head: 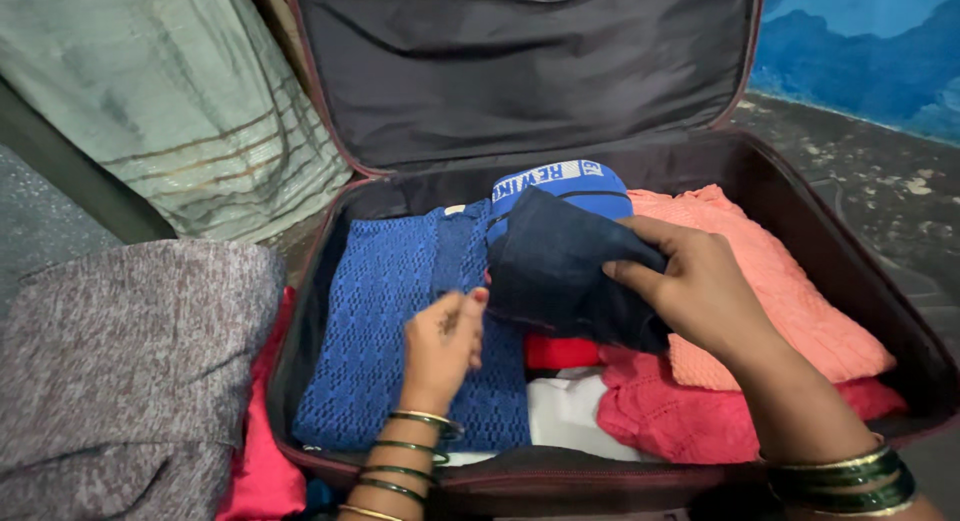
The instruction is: The person unpacks a suitcase by removing several folded garments one by one. They start with a white embroidered dress, followed by a black polka-dotted top, a blue garment, a red garment, a grey sweater, a dark blue top, a blue rolled item, a peach sweater, and finally a pink top. Each item is placed on the floor beside the suitcase.
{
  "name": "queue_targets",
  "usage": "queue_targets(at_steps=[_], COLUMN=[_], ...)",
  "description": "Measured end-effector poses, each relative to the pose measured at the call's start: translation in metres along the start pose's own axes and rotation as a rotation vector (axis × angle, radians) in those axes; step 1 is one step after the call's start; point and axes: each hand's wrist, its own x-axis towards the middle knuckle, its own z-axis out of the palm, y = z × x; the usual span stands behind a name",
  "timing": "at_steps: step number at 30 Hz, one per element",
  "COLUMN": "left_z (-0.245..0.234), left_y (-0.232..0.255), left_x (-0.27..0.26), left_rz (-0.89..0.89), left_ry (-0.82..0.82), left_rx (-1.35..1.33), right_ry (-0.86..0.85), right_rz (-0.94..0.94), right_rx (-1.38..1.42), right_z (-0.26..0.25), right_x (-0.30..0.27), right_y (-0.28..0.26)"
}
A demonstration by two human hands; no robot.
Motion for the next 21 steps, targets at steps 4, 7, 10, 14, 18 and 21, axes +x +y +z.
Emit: queue_targets(at_steps=[4, 7, 10, 14, 18, 21], left_z=[-0.005, -0.003, -0.007, -0.019, -0.047, -0.078], left_y=[-0.021, -0.026, -0.030, -0.022, -0.023, -0.035], left_x=[0.015, 0.014, 0.019, 0.027, 0.035, 0.047], left_rz=[-0.554, -0.526, -0.541, -0.582, -0.256, -0.005], left_ry=[-0.546, -0.590, -0.684, -0.450, -0.077, 0.069], left_rx=[-0.654, -1.005, -1.011, -1.071, -1.070, -1.163], right_ry=[-0.138, -0.306, -0.451, -0.491, -0.336, -0.209], right_rz=[-0.539, -0.703, -0.730, -0.813, -0.905, -0.860], right_rx=[0.048, 0.009, 0.029, -0.084, -0.164, -0.151], right_z=[-0.016, -0.034, -0.050, -0.047, -0.039, -0.010], right_x=[-0.017, -0.031, -0.042, -0.043, -0.037, -0.020], right_y=[-0.018, -0.036, -0.049, -0.054, -0.046, -0.024])
